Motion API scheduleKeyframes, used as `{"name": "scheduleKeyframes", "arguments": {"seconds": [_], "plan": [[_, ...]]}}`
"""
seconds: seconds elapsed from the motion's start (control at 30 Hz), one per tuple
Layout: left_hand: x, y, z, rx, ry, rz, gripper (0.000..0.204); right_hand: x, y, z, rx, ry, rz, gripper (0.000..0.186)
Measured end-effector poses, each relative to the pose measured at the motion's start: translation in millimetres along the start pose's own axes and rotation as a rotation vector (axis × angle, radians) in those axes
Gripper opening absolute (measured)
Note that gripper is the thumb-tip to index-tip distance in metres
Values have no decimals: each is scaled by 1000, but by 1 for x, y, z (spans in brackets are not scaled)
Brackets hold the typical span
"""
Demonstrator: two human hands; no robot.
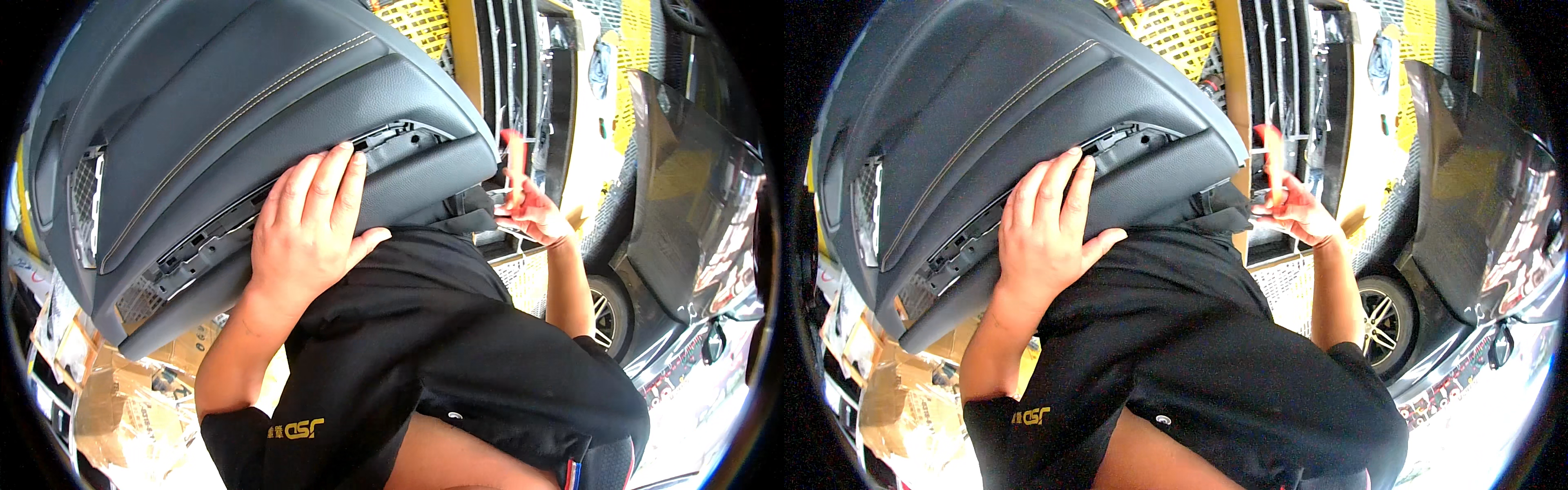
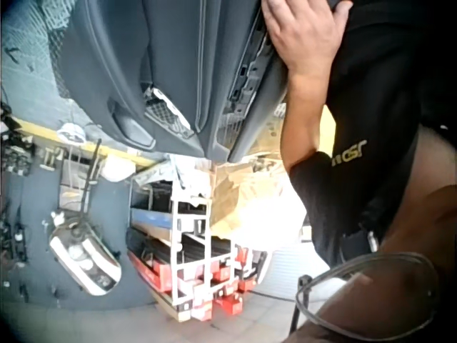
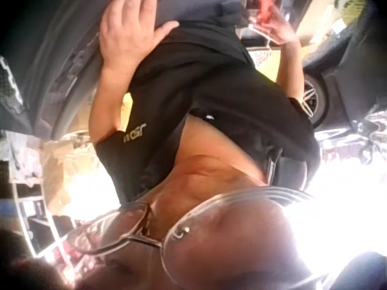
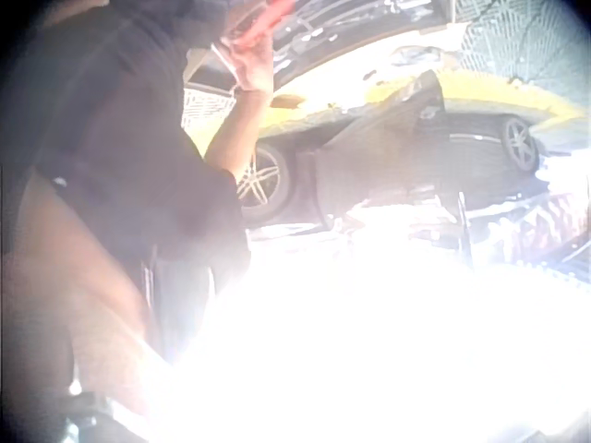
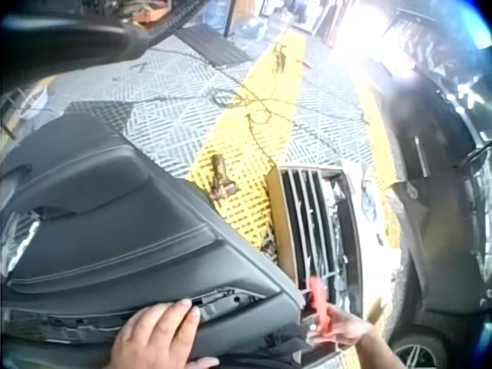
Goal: The person disassembles and reassembles parts of a car door panel, using a prying tool to separate pieces and fitting trim components back together by hand.
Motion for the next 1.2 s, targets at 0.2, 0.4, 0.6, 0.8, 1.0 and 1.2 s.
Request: {"name": "scheduleKeyframes", "arguments": {"seconds": [0.2,0.4,0.6,0.8,1.0,1.2], "plan": [[-8,-5,-4,-85,-66,-3,85,126,92,32,-81,-486,437,59],[-15,2,-10,-204,-151,-37,81,155,209,37,-89,-817,1346,80],[-16,5,-13,-228,-196,-69,79,165,231,37,-303,-699,1750,60],[-16,5,-15,-217,-215,-105,81,162,252,38,-288,-790,1864,64],[-17,7,-14,-221,-213,-104,80,150,264,24,-174,-770,1784,54],[-18,10,-14,-216,-207,-140,78,141,265,11,-159,-870,1602,52]]}}
Point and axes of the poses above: each hand's wrist, its own z-axis away from the middle knuckle, its own y-axis out of the palm, x = y × z, the point moved 7 cm from there along -z, towards the middle knuckle, and after that the axes turned 9 degrees about z, right-handed, at the moved point
